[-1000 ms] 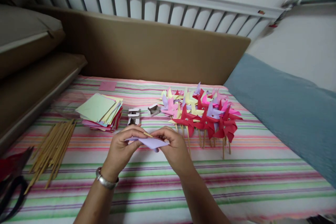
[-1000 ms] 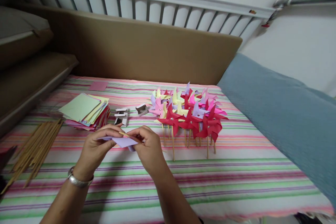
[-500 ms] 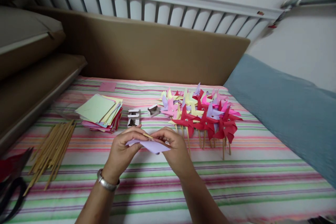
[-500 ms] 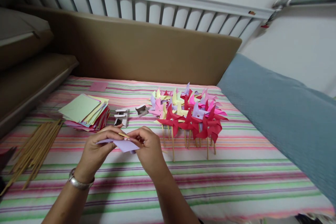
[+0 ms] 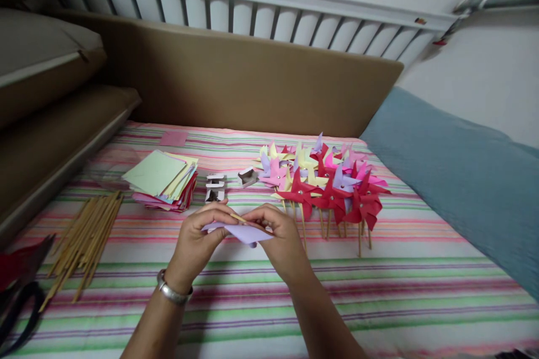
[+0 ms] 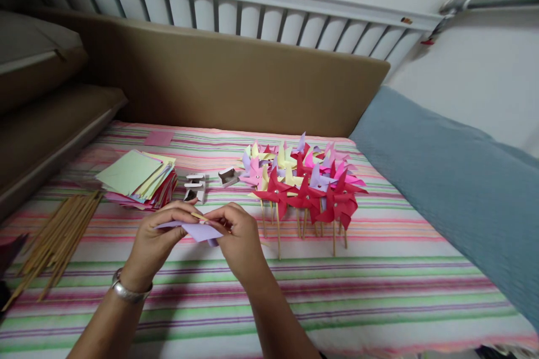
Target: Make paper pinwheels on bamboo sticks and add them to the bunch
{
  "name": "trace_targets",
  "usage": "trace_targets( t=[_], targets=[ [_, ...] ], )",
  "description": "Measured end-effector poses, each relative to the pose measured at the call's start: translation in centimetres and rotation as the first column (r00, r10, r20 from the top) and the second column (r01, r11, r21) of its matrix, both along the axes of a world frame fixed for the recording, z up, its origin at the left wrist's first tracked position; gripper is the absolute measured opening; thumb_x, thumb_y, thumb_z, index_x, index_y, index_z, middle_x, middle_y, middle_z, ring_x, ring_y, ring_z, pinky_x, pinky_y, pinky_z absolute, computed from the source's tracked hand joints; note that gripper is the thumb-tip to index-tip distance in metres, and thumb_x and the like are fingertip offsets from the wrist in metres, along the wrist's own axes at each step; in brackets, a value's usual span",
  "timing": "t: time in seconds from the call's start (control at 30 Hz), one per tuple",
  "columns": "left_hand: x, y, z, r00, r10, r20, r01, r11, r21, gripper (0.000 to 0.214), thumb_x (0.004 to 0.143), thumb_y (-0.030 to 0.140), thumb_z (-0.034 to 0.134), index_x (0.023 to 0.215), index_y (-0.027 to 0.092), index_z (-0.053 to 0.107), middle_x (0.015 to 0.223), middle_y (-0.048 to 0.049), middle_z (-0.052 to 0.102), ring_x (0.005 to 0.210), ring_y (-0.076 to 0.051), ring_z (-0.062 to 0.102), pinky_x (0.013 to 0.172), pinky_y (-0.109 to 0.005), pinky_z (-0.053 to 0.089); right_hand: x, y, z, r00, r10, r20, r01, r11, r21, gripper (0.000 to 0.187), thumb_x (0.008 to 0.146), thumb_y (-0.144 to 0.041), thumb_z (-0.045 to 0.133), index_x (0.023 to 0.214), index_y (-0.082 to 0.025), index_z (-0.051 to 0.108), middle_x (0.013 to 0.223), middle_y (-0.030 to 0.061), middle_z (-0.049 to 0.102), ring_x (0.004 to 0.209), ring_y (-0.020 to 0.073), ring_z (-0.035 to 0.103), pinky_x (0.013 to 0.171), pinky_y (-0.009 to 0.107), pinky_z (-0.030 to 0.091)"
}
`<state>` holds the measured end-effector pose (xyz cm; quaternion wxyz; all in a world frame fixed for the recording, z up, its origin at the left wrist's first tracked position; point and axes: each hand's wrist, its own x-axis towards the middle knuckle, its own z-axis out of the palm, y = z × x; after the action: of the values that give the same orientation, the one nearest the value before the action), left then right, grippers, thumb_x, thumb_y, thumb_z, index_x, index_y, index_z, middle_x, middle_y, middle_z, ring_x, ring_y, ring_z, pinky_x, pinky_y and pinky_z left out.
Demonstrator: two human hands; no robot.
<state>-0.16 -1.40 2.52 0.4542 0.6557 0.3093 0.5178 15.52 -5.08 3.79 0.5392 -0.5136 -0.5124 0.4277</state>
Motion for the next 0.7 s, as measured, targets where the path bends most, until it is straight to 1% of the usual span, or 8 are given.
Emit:
trace_targets(
  t=[0.2,0.37,0.43,0.57,0.7],
  targets=[
    [0.1,-0.08,-0.25,1.0,0.009,0.03,-0.008,1.0,-0.014,0.004,0.071,0.02,0.071,0.072,0.024,0.071,0.077,-0.0031,0.071,0.08,-0.018,0.064,0.102,-0.043,0.036,0.02,-0.05,0.06,0.999,-0.009,0.04,0.008,1.0,0.009,0.011,0.066,-0.014,0.064,0.072,-0.021,0.07,0.074,0.0004,0.058,0.063,0.0124,0.055,0.053,0.023,0.044],
    [0.34,-0.25,-0.27,0.998,0.045,0.037,-0.043,0.998,-0.035,0.006,0.07,0.017,0.072,0.07,0.022,0.07,0.082,-0.0033,0.07,0.084,-0.019,0.064,0.1,-0.042,0.038,-0.04,-0.04,0.72,0.993,-0.035,0.114,0.027,0.997,0.076,0.023,0.065,-0.005,0.057,0.072,-0.022,0.072,0.073,0.0003,0.062,0.068,0.0136,0.059,0.061,0.023,0.046],
    [0.44,-0.29,-0.26,0.998,0.053,0.045,-0.051,0.998,-0.042,0.006,0.069,0.016,0.072,0.069,0.022,0.069,0.08,-0.0027,0.07,0.082,-0.018,0.064,0.101,-0.043,0.038,-0.07,-0.03,0.83,0.987,-0.05,0.152,0.035,0.995,0.099,0.022,0.067,-0.006,0.057,0.072,-0.022,0.072,0.073,0.0008,0.063,0.07,0.014,0.059,0.063,0.024,0.046],
    [0.53,-0.34,-0.37,0.996,0.052,0.072,-0.049,0.998,-0.042,0.009,0.069,0.015,0.071,0.068,0.022,0.068,0.079,-0.0011,0.07,0.079,-0.017,0.064,0.102,-0.044,0.036,-0.12,0.0,0.7,0.985,-0.059,0.165,0.039,0.992,0.117,0.019,0.071,-0.009,0.059,0.074,-0.022,0.073,0.074,0.0017,0.064,0.071,0.0145,0.06,0.062,0.023,0.045],
    [0.6,-0.31,-0.55,0.995,0.061,0.082,-0.058,0.998,-0.038,0.008,0.069,0.015,0.071,0.068,0.022,0.067,0.078,-0.0011,0.07,0.077,-0.017,0.064,0.102,-0.045,0.036,-0.06,0.01,0.58,0.98,-0.053,0.191,0.028,0.991,0.128,0.023,0.071,-0.006,0.058,0.075,-0.022,0.073,0.073,0.0012,0.063,0.071,0.0141,0.059,0.063,0.023,0.045]
  ],
)
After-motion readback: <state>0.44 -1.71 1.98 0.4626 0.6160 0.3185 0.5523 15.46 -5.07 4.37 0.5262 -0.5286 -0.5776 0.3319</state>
